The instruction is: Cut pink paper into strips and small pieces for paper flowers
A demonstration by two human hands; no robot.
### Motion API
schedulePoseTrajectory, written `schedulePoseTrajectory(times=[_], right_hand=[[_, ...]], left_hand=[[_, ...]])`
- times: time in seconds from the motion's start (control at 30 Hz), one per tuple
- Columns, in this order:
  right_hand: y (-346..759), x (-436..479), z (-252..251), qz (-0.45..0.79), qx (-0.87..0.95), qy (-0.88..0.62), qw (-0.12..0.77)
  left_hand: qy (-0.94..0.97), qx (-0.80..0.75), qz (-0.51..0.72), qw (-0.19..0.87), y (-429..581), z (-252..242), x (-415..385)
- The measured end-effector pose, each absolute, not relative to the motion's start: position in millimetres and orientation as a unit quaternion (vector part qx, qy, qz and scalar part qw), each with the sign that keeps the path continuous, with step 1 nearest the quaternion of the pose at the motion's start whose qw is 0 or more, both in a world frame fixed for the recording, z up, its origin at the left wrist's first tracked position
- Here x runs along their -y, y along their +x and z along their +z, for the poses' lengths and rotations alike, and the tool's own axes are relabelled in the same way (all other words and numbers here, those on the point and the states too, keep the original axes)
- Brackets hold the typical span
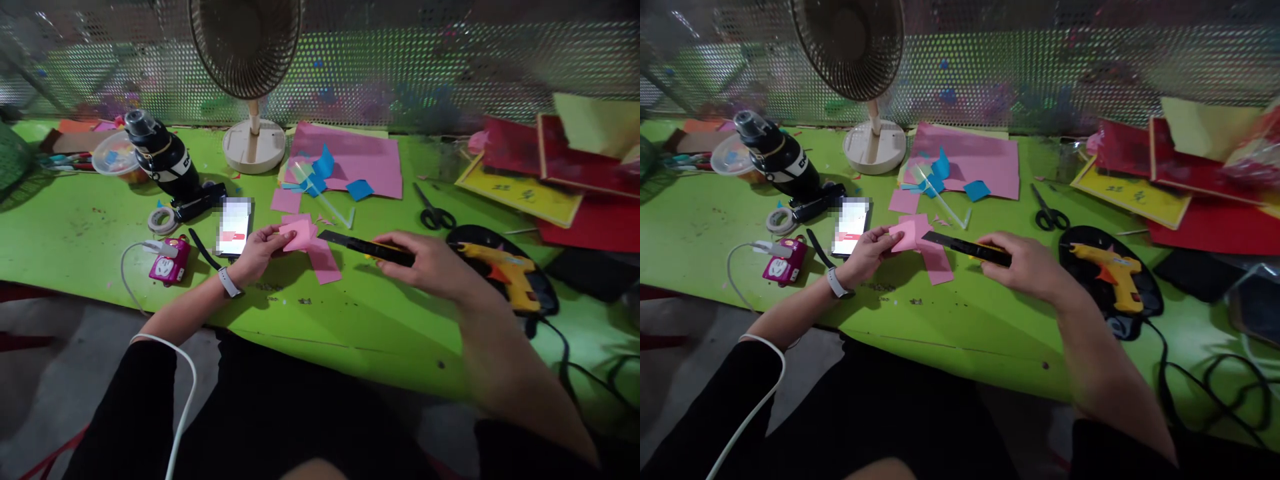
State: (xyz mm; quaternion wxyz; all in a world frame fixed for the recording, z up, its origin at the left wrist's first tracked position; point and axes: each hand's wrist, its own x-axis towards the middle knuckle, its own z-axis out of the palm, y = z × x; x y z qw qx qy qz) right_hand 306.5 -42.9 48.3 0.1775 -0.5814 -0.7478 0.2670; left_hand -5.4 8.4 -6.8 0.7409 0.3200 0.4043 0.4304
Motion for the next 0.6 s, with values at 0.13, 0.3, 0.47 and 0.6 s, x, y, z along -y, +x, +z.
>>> schedulePoseTrajectory(times=[0.13, 0.3, 0.47, 0.6], right_hand=[[302, 44, 44, 0.243, 0.760, -0.580, 0.163], [302, 43, 41, 0.224, 0.767, -0.580, 0.159], [299, 45, 41, 0.219, 0.769, -0.582, 0.147], [298, 45, 37, 0.203, 0.774, -0.583, 0.141]], left_hand=[[0.329, -0.402, 0.428, 0.739, -5, -8, -8], [0.349, -0.409, 0.421, 0.731, -5, -12, -9], [0.371, -0.402, 0.420, 0.724, -6, -14, -8], [0.410, -0.395, 0.400, 0.718, -6, -13, -6]])
